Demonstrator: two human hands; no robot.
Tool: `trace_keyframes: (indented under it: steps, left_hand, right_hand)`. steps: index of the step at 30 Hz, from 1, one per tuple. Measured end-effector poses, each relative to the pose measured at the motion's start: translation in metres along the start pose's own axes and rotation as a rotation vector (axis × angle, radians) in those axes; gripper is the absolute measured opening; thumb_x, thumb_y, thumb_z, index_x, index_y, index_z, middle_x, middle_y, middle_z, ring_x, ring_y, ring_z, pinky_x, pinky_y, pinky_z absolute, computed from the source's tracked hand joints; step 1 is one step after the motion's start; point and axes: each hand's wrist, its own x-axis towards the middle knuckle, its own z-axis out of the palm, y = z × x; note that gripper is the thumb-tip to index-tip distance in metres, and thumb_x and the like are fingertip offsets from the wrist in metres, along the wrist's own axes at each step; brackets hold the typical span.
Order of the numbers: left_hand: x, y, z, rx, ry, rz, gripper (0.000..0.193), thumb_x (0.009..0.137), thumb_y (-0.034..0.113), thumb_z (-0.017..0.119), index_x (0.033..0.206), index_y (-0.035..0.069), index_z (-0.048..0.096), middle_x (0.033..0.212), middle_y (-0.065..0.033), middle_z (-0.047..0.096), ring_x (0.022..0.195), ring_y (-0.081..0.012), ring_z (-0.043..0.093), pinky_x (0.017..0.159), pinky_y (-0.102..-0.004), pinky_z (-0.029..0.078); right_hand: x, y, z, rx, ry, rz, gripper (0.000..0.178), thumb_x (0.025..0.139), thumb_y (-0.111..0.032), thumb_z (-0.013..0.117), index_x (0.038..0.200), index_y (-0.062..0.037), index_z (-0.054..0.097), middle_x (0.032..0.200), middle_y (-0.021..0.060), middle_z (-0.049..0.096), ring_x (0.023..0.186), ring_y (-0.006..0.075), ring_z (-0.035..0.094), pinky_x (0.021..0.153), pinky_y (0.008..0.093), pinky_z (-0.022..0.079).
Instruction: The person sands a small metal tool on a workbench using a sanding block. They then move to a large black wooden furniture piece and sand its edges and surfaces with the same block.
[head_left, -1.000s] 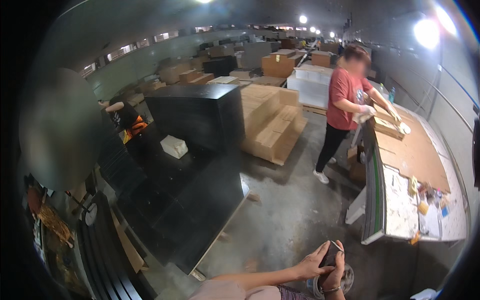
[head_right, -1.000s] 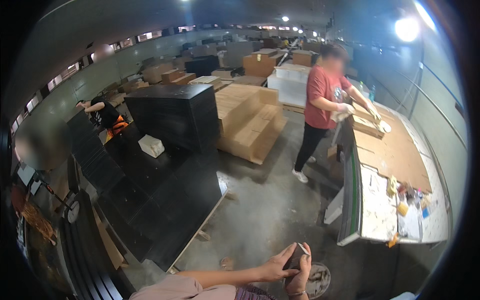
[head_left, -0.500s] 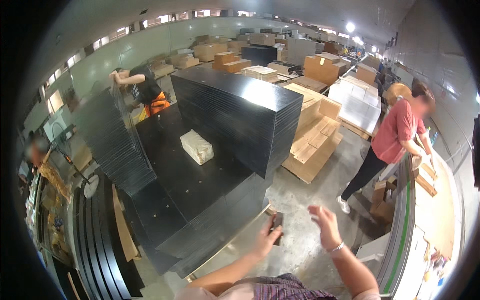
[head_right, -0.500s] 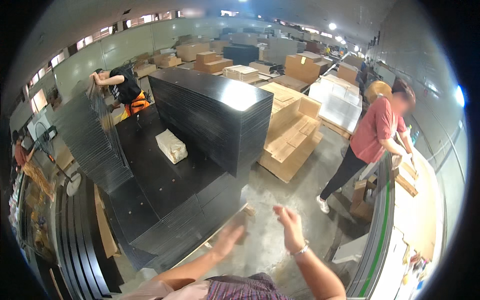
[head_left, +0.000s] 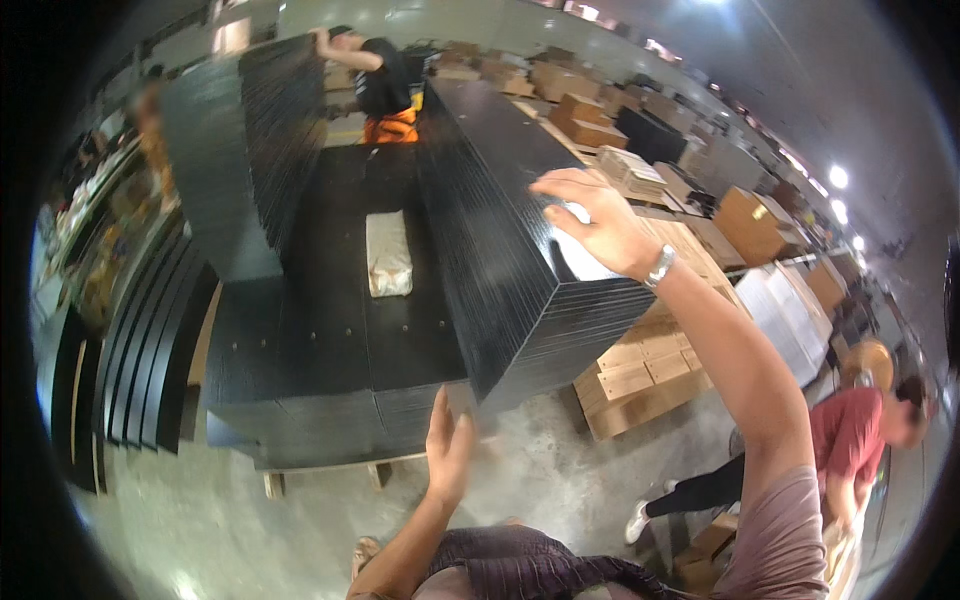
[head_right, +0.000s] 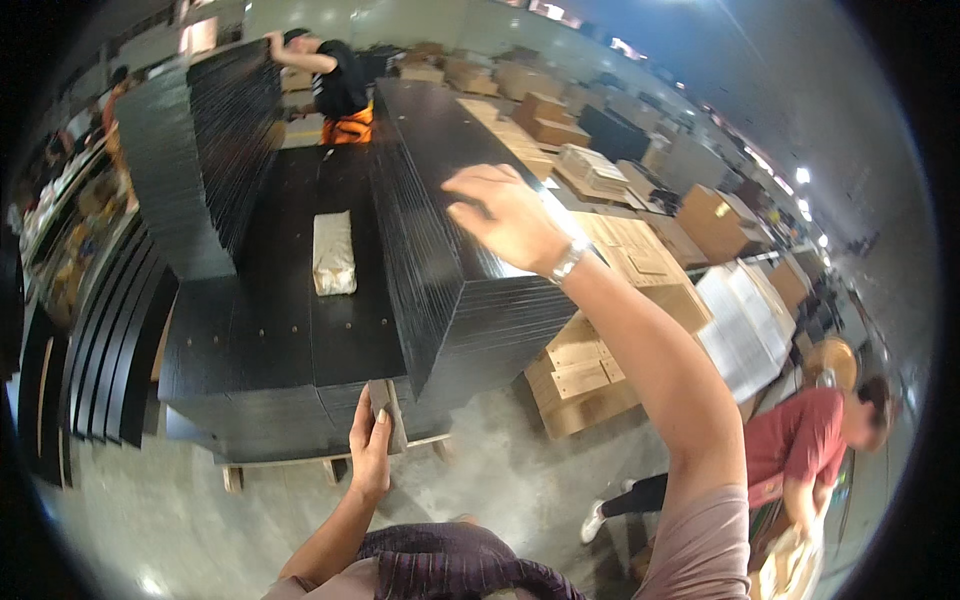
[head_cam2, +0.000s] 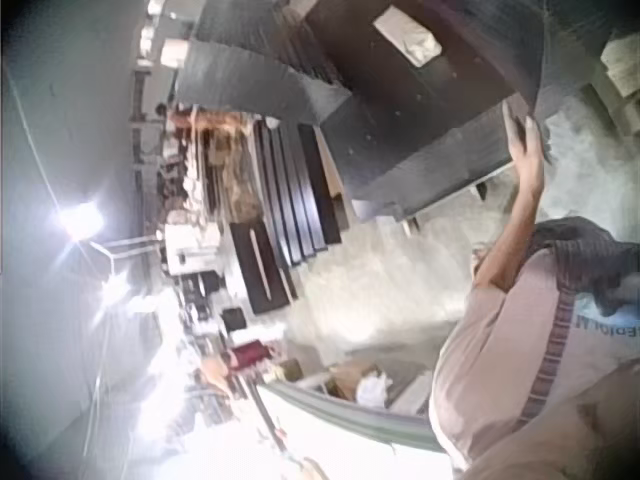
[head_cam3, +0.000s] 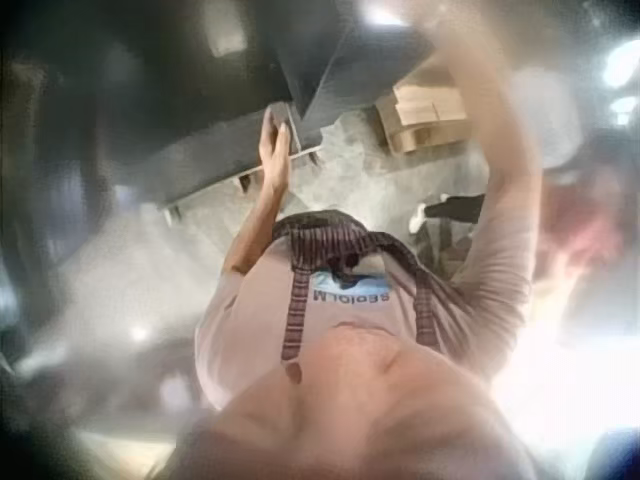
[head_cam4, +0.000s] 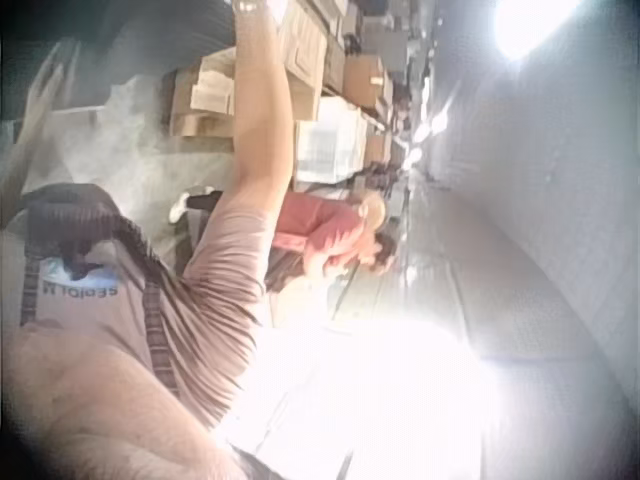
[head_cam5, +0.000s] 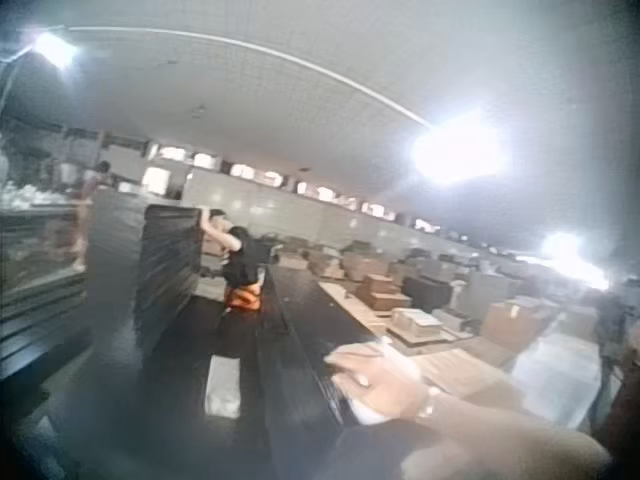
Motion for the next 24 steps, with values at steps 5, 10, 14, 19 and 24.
trace_keyframes:
  steps: [5, 10, 14, 19, 24]
  left_hand:
    - [0.008, -0.001, 0.065, 0.269, 0.182, 0.230, 0.072, 0.090, 0.013, 0.064, 0.155, 0.001, 0.034, 0.137, -0.0185, 0.051, 0.124, -0.0274, 0.051, 0.106, -0.0380, 0.041]
    - [0.046, 0.063, 0.113, 0.637, 0.269, 0.537, 0.077, 0.088, 0.023, 0.068, 0.153, 0.001, 0.035, 0.131, -0.0220, 0.051, 0.116, -0.0364, 0.050, 0.102, -0.0453, 0.040]
    - [0.075, 0.082, 0.153, 0.776, 0.392, 0.804, 0.078, 0.089, 0.036, 0.067, 0.153, 0.003, 0.038, 0.130, -0.0236, 0.051, 0.113, -0.0371, 0.049, 0.095, -0.0464, 0.036]
    - [0.046, -0.024, 0.110, 0.759, 0.510, 0.377, 0.078, 0.085, 0.027, 0.069, 0.153, 0.005, 0.039, 0.132, -0.0228, 0.052, 0.116, -0.0389, 0.049, 0.098, -0.0488, 0.036]
    - [0.079, 0.066, 0.142, 0.814, 0.435, 0.681, 0.078, 0.084, 0.033, 0.070, 0.152, 0.008, 0.042, 0.134, -0.0212, 0.053, 0.116, -0.0382, 0.050, 0.096, -0.0480, 0.037]
  right_hand:
    - [0.020, 0.031, 0.032, 0.145, -0.303, -0.284, 0.028, 0.099, -0.021, 0.057, 0.116, -0.0048, 0.071, 0.128, 0.0117, 0.064, 0.126, 0.0304, 0.053, 0.109, 0.0412, 0.042]
    - [0.028, 0.036, 0.044, 0.207, -0.361, -0.365, 0.035, 0.102, -0.025, 0.047, 0.089, -0.0037, 0.071, 0.105, 0.0106, 0.066, 0.116, 0.0297, 0.056, 0.107, 0.0417, 0.040]
    - [0.033, 0.030, 0.041, 0.201, -0.464, -0.344, 0.038, 0.104, -0.025, 0.043, 0.085, -0.0039, 0.067, 0.101, 0.0076, 0.066, 0.126, 0.0313, 0.052, 0.111, 0.0435, 0.036]
    - [0.029, 0.030, 0.044, 0.247, -0.374, -0.313, 0.030, 0.098, -0.019, 0.048, 0.081, -0.0026, 0.067, 0.091, 0.0111, 0.063, 0.111, 0.0298, 0.057, 0.106, 0.0433, 0.039]
    - [0.030, 0.034, 0.048, 0.237, -0.416, -0.319, 0.030, 0.099, -0.019, 0.048, 0.083, -0.0027, 0.068, 0.096, 0.0113, 0.065, 0.116, 0.0313, 0.055, 0.106, 0.0432, 0.039]
